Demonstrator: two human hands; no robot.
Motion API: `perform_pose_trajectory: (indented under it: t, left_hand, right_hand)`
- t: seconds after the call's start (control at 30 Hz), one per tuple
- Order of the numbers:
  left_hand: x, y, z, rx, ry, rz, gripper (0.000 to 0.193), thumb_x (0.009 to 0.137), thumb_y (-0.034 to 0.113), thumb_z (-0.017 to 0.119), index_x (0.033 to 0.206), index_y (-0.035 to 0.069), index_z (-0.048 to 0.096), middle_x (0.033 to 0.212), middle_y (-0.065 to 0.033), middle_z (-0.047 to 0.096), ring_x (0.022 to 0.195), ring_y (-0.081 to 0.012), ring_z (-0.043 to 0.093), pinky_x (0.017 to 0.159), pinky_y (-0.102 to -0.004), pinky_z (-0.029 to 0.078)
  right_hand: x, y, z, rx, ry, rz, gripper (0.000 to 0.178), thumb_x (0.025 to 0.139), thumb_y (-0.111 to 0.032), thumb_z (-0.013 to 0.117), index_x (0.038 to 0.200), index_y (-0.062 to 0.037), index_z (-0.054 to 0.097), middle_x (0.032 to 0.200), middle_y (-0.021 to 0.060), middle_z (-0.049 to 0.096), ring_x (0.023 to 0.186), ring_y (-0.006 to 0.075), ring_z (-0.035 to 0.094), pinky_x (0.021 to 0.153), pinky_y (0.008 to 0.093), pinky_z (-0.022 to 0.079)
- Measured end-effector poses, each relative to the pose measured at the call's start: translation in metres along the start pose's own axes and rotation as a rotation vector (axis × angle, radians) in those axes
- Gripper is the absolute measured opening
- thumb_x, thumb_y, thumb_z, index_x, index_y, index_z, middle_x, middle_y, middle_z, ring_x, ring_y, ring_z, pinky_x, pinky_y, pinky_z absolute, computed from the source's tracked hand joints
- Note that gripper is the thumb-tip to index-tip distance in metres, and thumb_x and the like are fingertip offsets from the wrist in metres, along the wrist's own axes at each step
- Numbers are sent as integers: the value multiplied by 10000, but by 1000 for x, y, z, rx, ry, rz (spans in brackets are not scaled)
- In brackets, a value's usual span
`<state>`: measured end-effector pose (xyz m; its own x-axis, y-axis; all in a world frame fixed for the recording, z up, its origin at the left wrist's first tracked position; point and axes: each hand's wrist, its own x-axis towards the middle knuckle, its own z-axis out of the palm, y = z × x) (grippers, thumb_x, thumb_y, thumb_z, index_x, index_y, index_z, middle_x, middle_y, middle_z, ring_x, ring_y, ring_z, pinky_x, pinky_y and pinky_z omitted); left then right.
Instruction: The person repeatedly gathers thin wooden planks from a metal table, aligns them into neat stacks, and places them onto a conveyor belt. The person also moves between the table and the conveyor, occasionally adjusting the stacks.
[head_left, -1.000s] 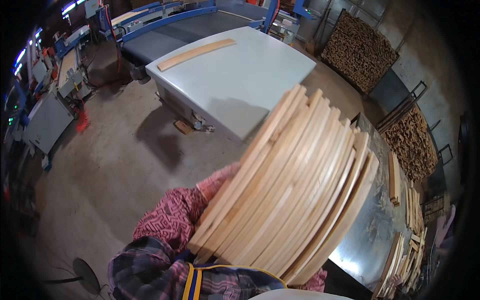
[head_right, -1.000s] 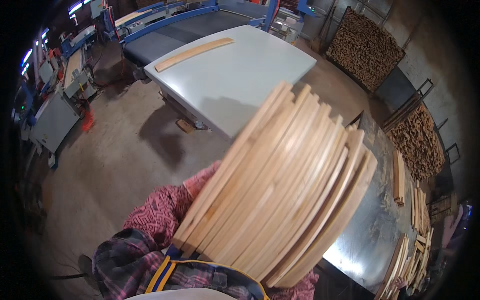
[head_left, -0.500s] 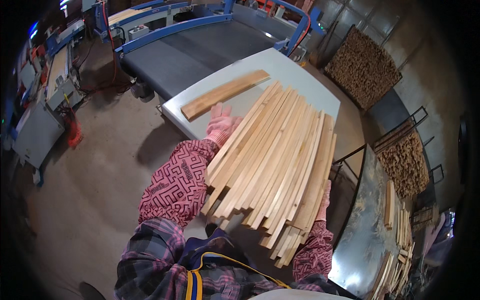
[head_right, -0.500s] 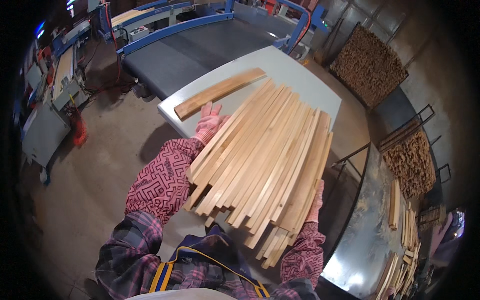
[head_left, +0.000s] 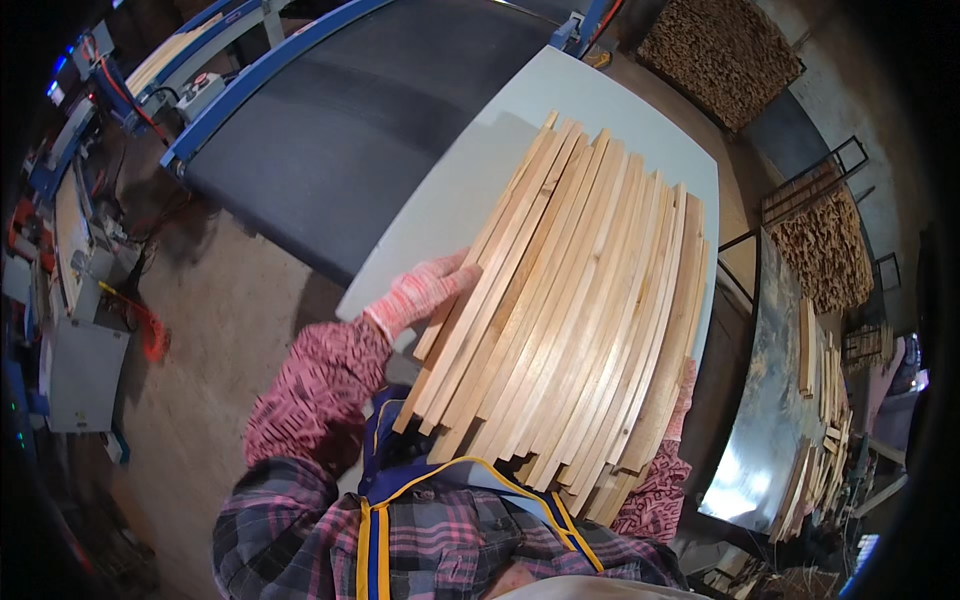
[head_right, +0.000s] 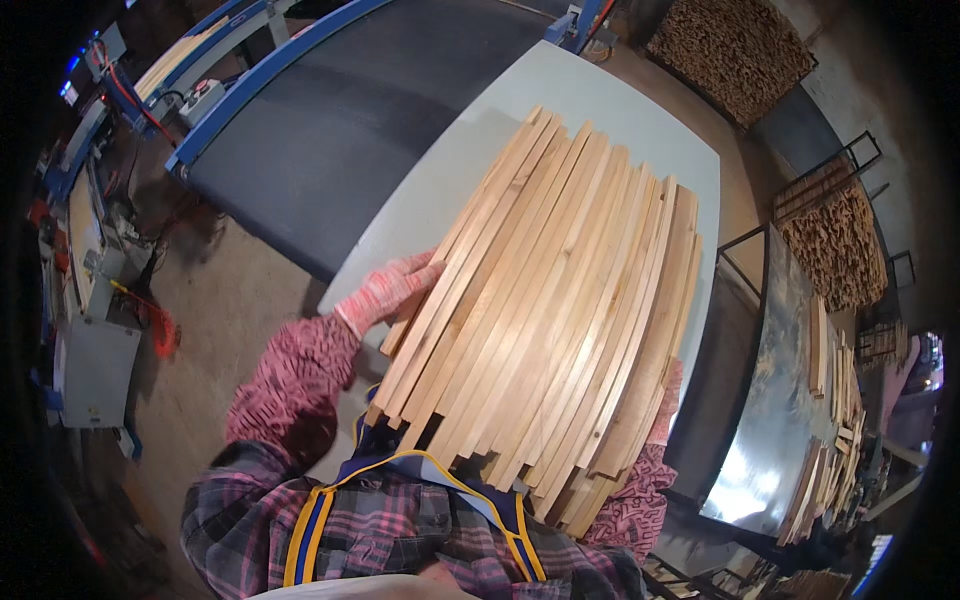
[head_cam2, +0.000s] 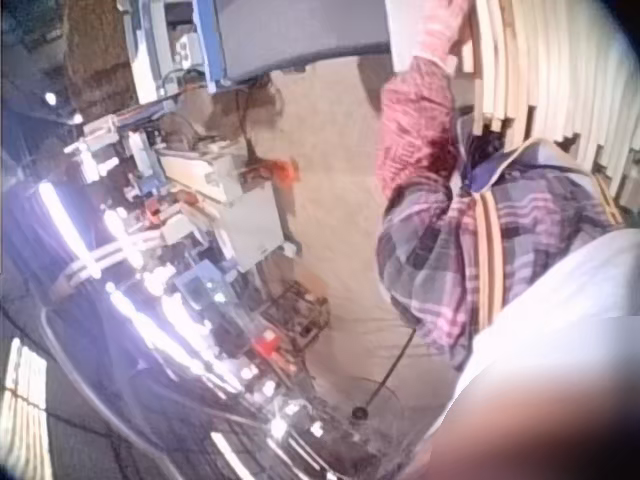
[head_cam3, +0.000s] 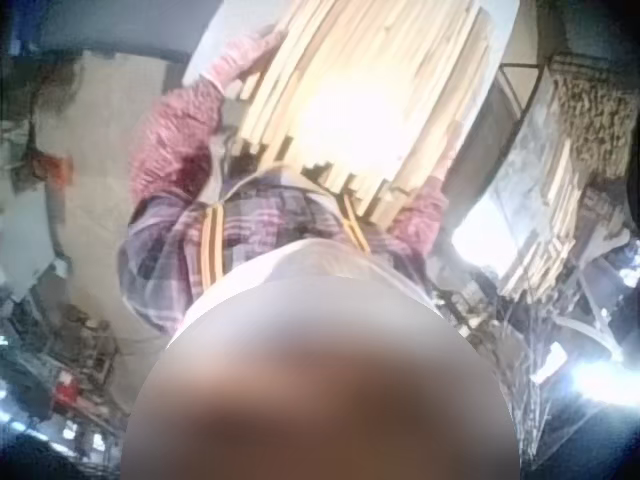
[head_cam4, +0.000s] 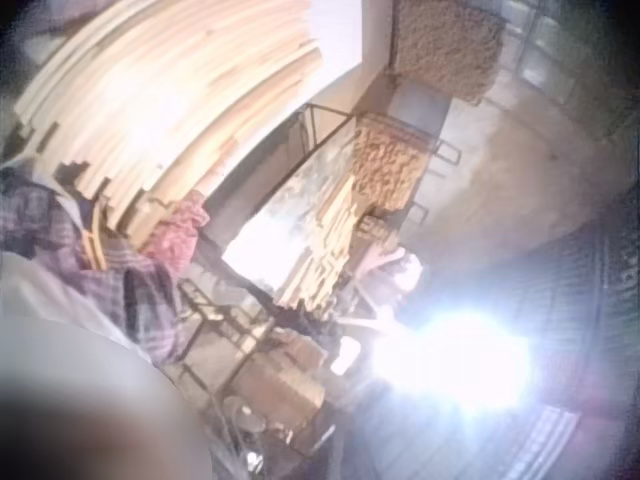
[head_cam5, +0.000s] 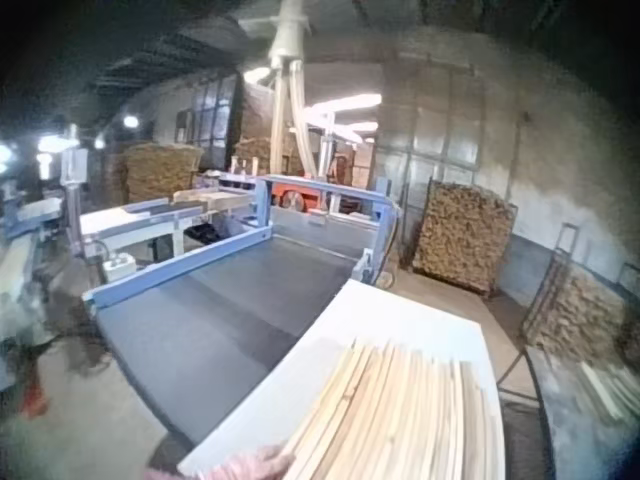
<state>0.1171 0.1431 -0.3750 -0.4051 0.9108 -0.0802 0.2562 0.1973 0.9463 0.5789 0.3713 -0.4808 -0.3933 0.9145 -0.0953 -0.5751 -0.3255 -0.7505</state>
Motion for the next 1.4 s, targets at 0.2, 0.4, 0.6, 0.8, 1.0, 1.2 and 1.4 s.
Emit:
perform_pose_trajectory:
  t: [0.2,0.4,0.6,0.8,1.0,1.2,1.4]
  left_hand:
    - [14,28,-41,413,72,-8,779,914,582,558,1472,51,440,1357,-210,515,1317,-337,447,1106,-356,342]
    - [-20,70,-42,485,136,47,648,937,521,548,1408,77,519,1236,-178,584,1190,-336,546,1023,-366,426]
    - [-95,47,-165,368,474,112,577,946,500,561,1381,121,556,1315,-172,604,1244,-329,556,1066,-369,423]
    - [-92,128,-245,-49,446,64,386,1008,360,566,1130,20,699,818,-14,711,729,-114,644,691,-262,522]
    - [-60,49,-347,876,331,-66,400,981,311,591,1267,33,603,1041,-53,690,879,-167,639,795,-297,516]
    - [-45,71,-330,-190,222,-21,484,937,165,635,1383,13,524,1156,-44,634,988,-111,585,896,-227,470]
    - [-22,25,-345,-454,217,23,638,943,165,645,1491,-9,366,1088,-14,593,923,-95,564,853,-218,465]
  right_hand:
    - [0,-5,80,-70,-100,-51,637,954,-536,560,1340,-30,551,1210,159,654,1035,278,662,886,391,576]
    - [-20,-38,123,297,-481,235,546,994,-425,536,1362,-21,522,1184,158,667,1006,257,688,833,394,621]
    - [-60,-6,272,350,-382,405,474,994,-374,523,1316,-28,562,1100,183,691,960,276,703,808,426,624]
    - [15,47,304,4,-241,-86,457,1011,-422,504,1286,-73,608,1115,124,685,1000,280,664,862,367,526]
    - [28,55,422,-1750,-25,-176,568,999,-537,414,1285,-83,600,1320,199,564,1235,343,526,1040,414,417]
    - [29,88,444,-1917,96,-503,504,1001,-474,433,1357,-137,553,1395,107,520,1258,323,509,1060,408,399]
    - [16,87,483,-1599,-333,-401,583,985,-480,518,1385,-56,532,1454,160,497,1360,282,454,1124,366,359]
